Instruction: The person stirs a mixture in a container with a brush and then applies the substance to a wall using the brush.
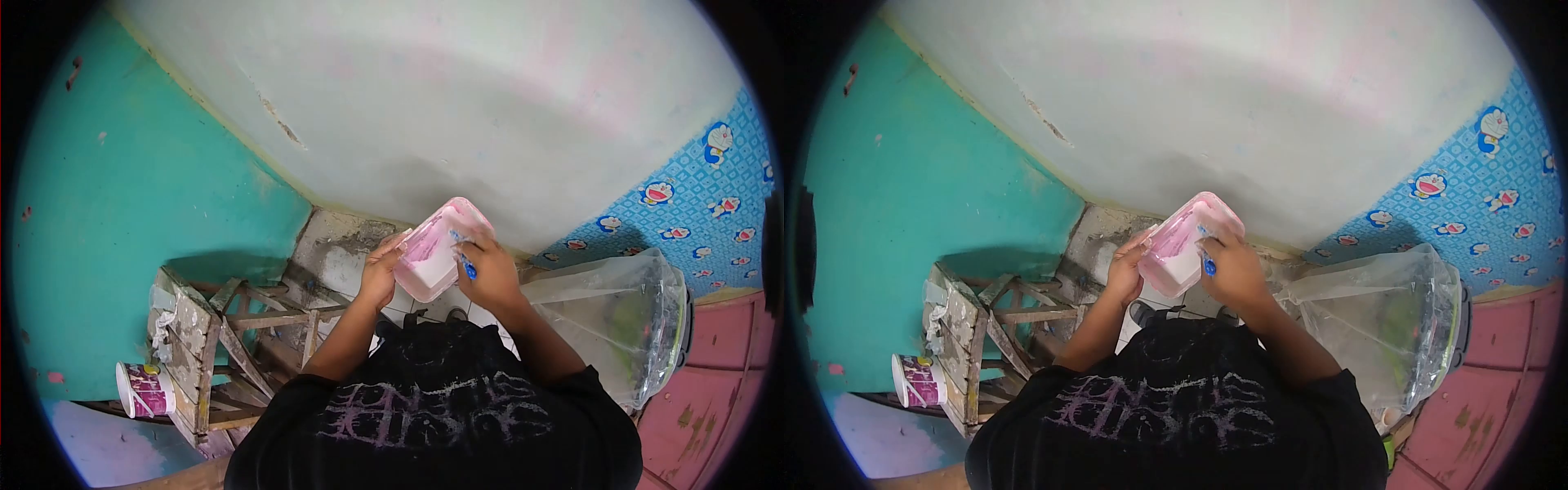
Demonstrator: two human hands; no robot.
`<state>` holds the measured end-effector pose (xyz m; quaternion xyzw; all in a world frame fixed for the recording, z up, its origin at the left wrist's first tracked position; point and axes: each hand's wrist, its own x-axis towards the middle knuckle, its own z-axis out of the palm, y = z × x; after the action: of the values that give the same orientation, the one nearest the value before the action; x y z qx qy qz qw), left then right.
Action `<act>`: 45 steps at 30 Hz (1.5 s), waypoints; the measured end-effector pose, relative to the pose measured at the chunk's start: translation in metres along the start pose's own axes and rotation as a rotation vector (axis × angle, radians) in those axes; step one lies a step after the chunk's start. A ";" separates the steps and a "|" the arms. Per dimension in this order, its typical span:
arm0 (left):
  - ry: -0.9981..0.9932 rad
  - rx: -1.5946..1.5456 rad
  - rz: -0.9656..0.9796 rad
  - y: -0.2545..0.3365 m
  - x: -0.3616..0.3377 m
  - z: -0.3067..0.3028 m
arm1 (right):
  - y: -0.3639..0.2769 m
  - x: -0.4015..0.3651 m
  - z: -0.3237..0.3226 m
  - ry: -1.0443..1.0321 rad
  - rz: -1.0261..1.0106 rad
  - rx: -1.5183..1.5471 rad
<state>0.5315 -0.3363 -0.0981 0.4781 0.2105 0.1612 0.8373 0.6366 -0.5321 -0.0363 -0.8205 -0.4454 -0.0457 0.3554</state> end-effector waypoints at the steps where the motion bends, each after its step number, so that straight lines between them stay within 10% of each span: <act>1: 0.006 0.013 0.012 0.000 -0.003 -0.001 | -0.004 -0.006 0.003 -0.019 0.012 0.022; 18: 0.049 0.013 -0.128 -0.008 -0.021 -0.014 | -0.007 -0.005 -0.005 0.139 0.092 0.597; 25: 0.052 0.042 -0.037 -0.007 -0.025 -0.033 | 0.022 -0.022 0.021 0.262 0.863 1.379; 29: 0.094 0.015 0.008 -0.002 -0.029 -0.038 | 0.040 -0.038 0.046 0.228 0.850 1.598; 37: 0.179 0.003 -0.028 0.008 -0.042 -0.053 | 0.039 -0.033 0.067 0.085 0.990 1.503; 45: -0.110 0.100 0.094 0.030 -0.008 -0.089 | -0.033 0.037 0.039 0.170 0.354 0.737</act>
<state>0.4772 -0.2604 -0.1110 0.5367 0.1493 0.1629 0.8143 0.6245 -0.4702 -0.0331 -0.6954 -0.2531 0.1110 0.6633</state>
